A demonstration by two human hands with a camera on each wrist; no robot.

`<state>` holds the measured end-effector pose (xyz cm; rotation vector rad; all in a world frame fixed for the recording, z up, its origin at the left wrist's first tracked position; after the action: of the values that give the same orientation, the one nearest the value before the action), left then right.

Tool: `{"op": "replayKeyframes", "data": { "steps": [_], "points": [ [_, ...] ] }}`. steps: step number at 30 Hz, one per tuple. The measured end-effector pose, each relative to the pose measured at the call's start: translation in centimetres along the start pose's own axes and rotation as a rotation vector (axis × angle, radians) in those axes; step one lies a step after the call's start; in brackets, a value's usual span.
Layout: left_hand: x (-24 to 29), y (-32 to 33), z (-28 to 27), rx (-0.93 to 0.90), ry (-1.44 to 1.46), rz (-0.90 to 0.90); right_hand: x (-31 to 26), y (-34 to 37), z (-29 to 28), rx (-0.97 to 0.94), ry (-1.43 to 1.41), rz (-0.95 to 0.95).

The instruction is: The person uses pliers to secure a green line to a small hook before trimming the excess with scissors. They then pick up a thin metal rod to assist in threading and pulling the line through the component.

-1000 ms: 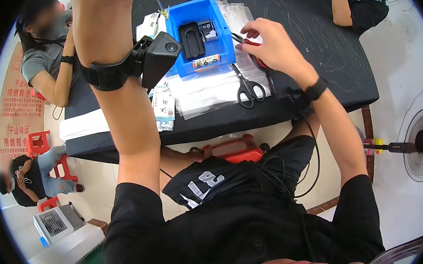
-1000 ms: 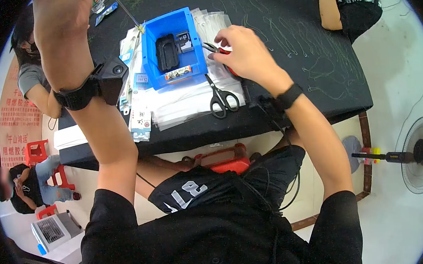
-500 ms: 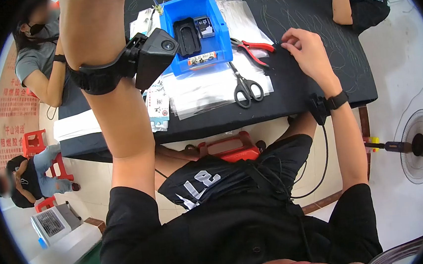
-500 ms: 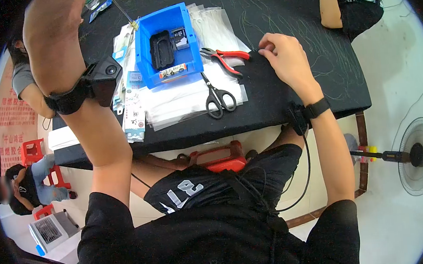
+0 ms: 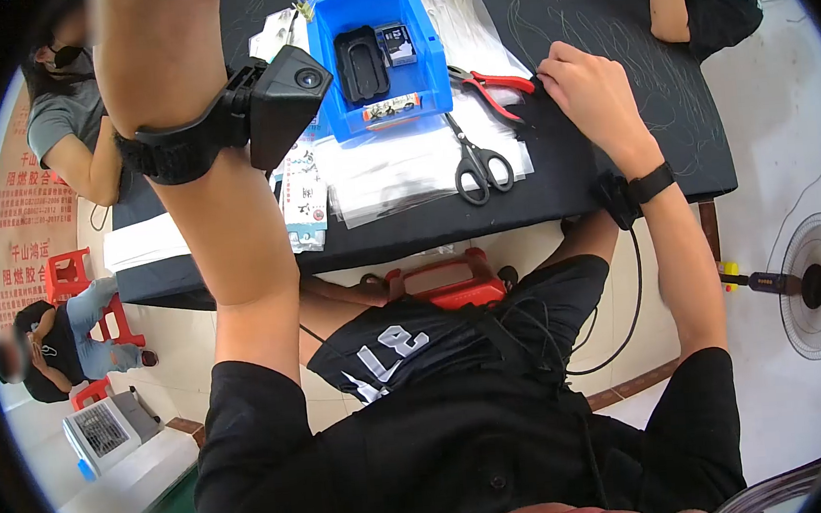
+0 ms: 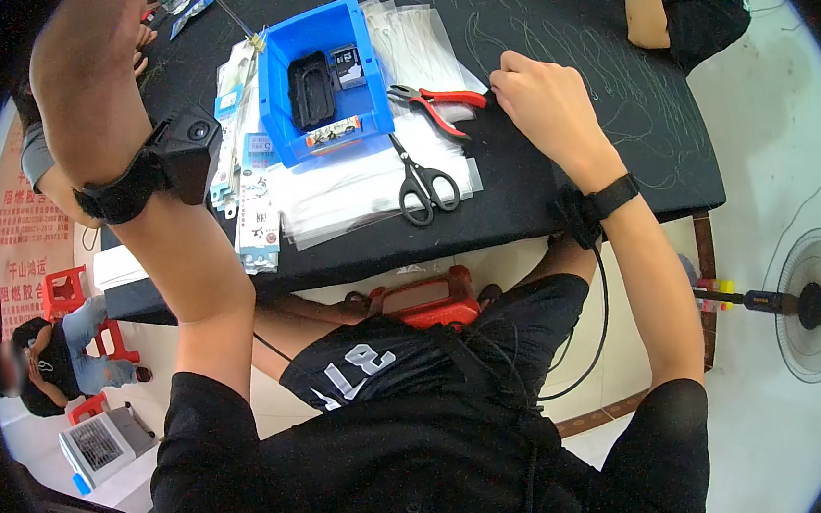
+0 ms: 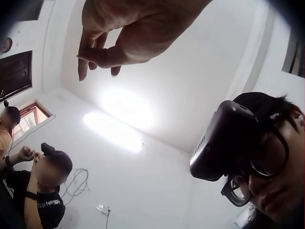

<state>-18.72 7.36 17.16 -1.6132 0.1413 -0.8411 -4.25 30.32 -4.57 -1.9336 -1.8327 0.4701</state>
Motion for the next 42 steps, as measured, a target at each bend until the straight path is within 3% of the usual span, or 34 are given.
{"op": "replayKeyframes", "data": {
  "steps": [5,7,9,14,16,20,23,25,26,28,42],
  "points": [
    [0.0,0.1,-0.4,-0.125,0.15,0.029,-0.1,-0.2,0.2,-0.026,0.083,-0.056],
    [0.5,0.2,0.3,0.012,0.003,0.001,-0.1,-0.2,-0.1,0.0,0.049,-0.043],
    [0.5,0.3,0.2,0.014,0.008,-0.006,0.2,-0.2,-0.3,0.025,0.016,-0.031],
    [0.3,-0.2,-0.4,-0.048,-0.04,-0.106,1.3,0.1,-0.3,0.035,-0.123,0.169],
    [-0.1,-0.1,-0.4,-0.022,-0.021,0.001,1.4,-0.1,-0.2,0.022,-0.161,0.229],
    [0.1,0.4,-0.2,-0.083,0.106,0.041,1.6,-0.1,-0.1,-0.008,-0.206,0.288],
    [0.8,0.4,-0.3,0.074,0.012,0.027,1.4,-0.2,-0.4,-0.008,-0.212,0.295],
    [0.7,-0.4,-1.4,-0.186,0.084,-0.213,1.7,-0.1,-0.3,-0.009,-0.196,0.307],
    [0.5,-0.2,-0.9,-0.185,0.083,-0.214,1.8,0.0,-0.2,-0.011,-0.182,0.319],
    [0.3,0.2,-0.2,-0.012,-0.053,0.01,1.3,0.2,-0.4,-0.024,-0.128,0.322],
    [0.7,0.1,-0.6,-0.049,-0.114,-0.021,0.2,0.4,-0.5,-0.05,-0.181,0.402]
  ]
}}
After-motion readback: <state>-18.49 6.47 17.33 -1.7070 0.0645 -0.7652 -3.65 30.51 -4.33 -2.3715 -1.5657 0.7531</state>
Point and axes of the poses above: each hand's wrist, its own y-axis away from the middle knuckle, its own z-axis out of the palm, x = y × z, the point moved 4 cm from there along -y, towards the middle knuckle, and after that the axes turned 11 degrees about x, right-handed, at the moved point
